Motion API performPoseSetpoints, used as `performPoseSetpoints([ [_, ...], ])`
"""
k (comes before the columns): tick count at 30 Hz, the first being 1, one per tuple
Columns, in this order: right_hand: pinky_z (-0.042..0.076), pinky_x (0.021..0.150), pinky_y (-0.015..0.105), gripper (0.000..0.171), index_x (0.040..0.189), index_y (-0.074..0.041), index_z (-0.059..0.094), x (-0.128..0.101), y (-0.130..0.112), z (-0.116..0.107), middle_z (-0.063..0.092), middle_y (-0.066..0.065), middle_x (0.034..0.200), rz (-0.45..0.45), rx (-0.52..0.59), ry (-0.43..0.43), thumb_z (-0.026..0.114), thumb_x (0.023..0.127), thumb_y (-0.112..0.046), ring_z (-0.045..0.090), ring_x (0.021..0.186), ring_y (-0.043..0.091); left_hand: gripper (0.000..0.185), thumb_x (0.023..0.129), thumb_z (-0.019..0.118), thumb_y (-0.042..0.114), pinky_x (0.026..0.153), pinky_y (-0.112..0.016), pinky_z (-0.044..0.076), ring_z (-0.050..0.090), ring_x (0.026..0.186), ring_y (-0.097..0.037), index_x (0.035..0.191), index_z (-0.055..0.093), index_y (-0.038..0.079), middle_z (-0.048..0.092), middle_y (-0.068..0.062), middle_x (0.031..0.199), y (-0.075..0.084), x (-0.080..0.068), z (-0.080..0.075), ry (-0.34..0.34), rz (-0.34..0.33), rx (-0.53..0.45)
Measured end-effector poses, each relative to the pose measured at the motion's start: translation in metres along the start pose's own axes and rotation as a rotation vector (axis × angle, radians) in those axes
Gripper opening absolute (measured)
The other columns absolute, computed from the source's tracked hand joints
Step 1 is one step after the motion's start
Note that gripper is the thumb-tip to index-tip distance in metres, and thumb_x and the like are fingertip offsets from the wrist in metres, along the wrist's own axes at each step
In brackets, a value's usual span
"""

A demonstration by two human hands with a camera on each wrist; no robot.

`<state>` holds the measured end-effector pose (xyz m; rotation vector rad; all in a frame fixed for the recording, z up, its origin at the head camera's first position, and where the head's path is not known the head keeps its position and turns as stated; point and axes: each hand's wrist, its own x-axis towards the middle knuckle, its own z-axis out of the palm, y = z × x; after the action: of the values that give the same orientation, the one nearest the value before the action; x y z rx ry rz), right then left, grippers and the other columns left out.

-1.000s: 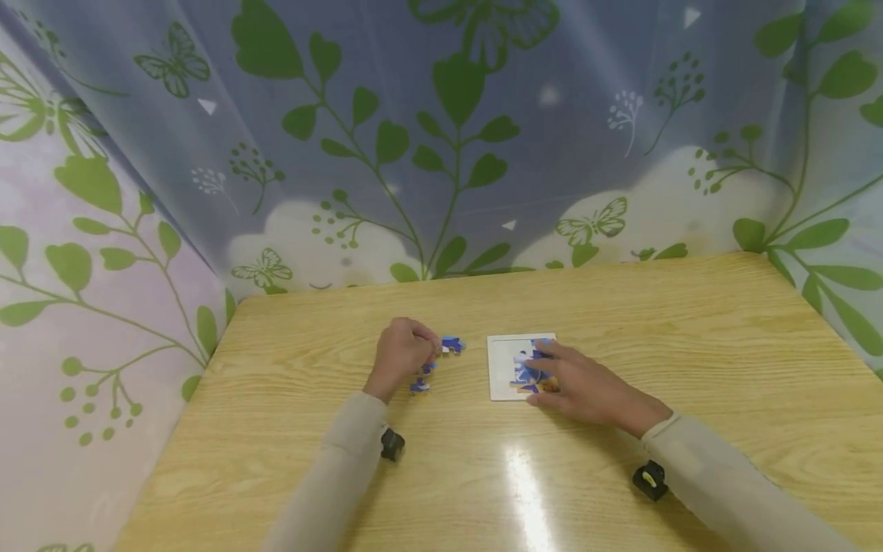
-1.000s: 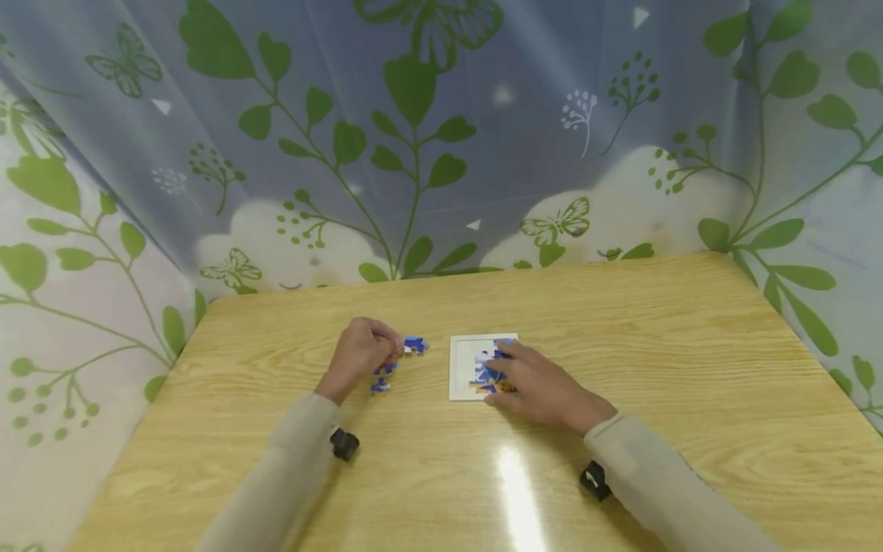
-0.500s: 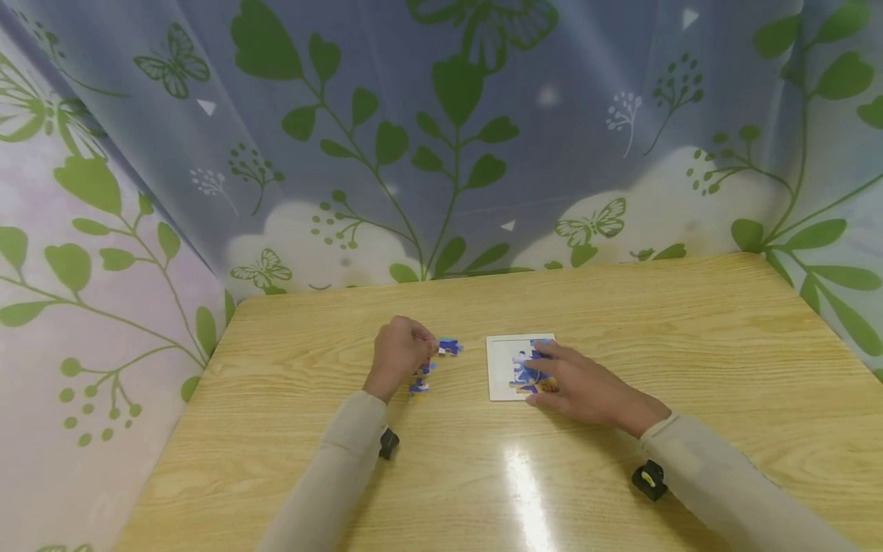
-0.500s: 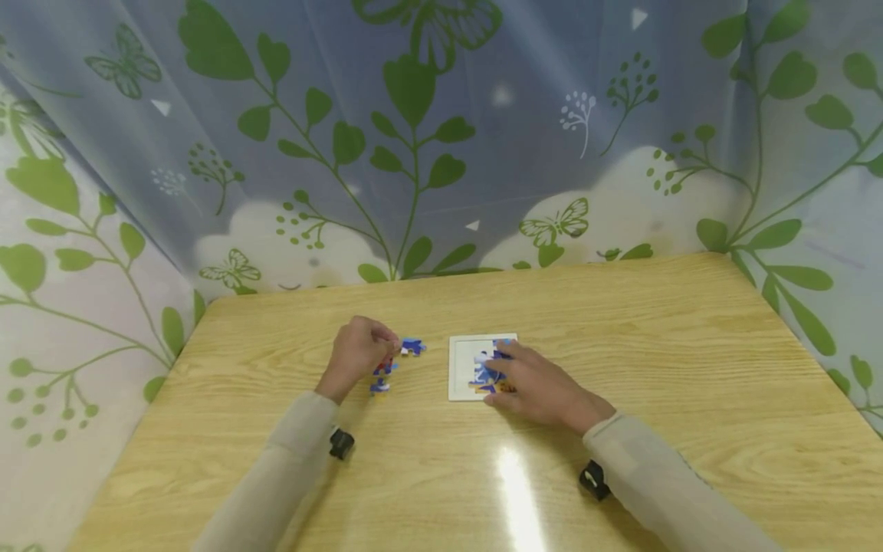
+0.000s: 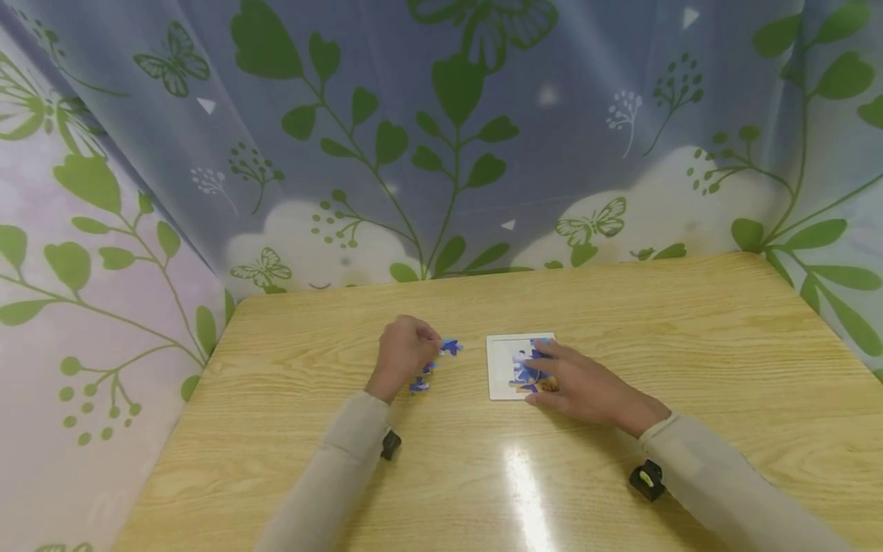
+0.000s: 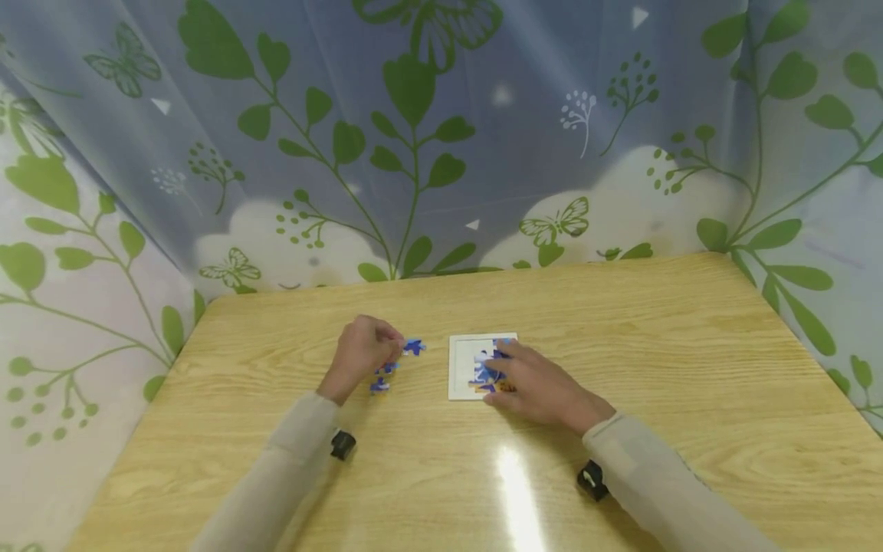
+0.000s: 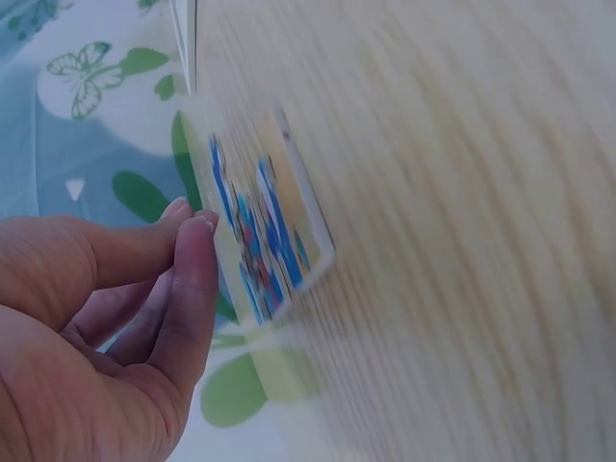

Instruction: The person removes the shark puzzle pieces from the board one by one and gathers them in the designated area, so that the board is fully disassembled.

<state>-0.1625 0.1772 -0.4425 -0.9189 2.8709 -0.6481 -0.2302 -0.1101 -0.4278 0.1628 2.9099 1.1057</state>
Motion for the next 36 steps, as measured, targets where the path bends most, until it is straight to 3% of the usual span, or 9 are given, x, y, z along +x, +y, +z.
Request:
performPoseSetpoints([
  [10, 0.035, 0.109, 0.063, 0.051, 0.132, 0.007, 0.062, 0.004, 0.000, 0.002, 0.041, 0.036, 0.148, 0.011, 0.044, 0.000, 0.071, 0.096, -0.028, 0.037, 0.137, 0.055, 0.005, 0.088, 0.079, 0.009, 0.076, -0.035, 0.057, 0.069, 0.079, -0.017, 0.086, 0.079, 0.005, 0.075, -0.004, 0.084, 0.024, -0.003, 0.016, -0.106, 0.089, 0.005],
  [16, 0.037, 0.108, 0.062, 0.044, 0.127, 0.006, 0.066, 0.005, -0.002, 0.004, 0.042, 0.037, 0.147, 0.002, 0.066, 0.024, 0.073, 0.094, -0.022, 0.039, 0.137, 0.053, 0.005, 0.089, 0.079, 0.011, 0.074, -0.032, 0.056, 0.070, 0.080, -0.016, 0.087, 0.079, 0.006, 0.076, -0.004, 0.086, 0.038, -0.006, 0.028, -0.149, 0.146, 0.008],
  [22, 0.039, 0.107, 0.060, 0.039, 0.125, 0.004, 0.068, 0.000, -0.005, 0.006, 0.044, 0.037, 0.145, -0.032, 0.010, 0.033, 0.073, 0.095, -0.020, 0.041, 0.136, 0.053, 0.005, 0.088, 0.079, 0.009, 0.072, -0.029, 0.056, 0.071, 0.080, -0.016, 0.090, 0.079, 0.005, 0.076, -0.004, 0.087, 0.047, -0.006, 0.042, -0.158, 0.191, 0.030],
  [36, 0.041, 0.103, 0.063, 0.038, 0.128, 0.006, 0.065, -0.011, -0.011, 0.004, 0.043, 0.039, 0.144, -0.033, -0.002, 0.029, 0.068, 0.098, -0.018, 0.042, 0.132, 0.057, 0.009, 0.088, 0.079, 0.009, 0.070, -0.024, 0.055, 0.069, 0.079, -0.014, 0.096, 0.079, 0.003, 0.076, -0.006, 0.090, 0.063, -0.007, 0.064, -0.170, 0.159, 0.063],
])
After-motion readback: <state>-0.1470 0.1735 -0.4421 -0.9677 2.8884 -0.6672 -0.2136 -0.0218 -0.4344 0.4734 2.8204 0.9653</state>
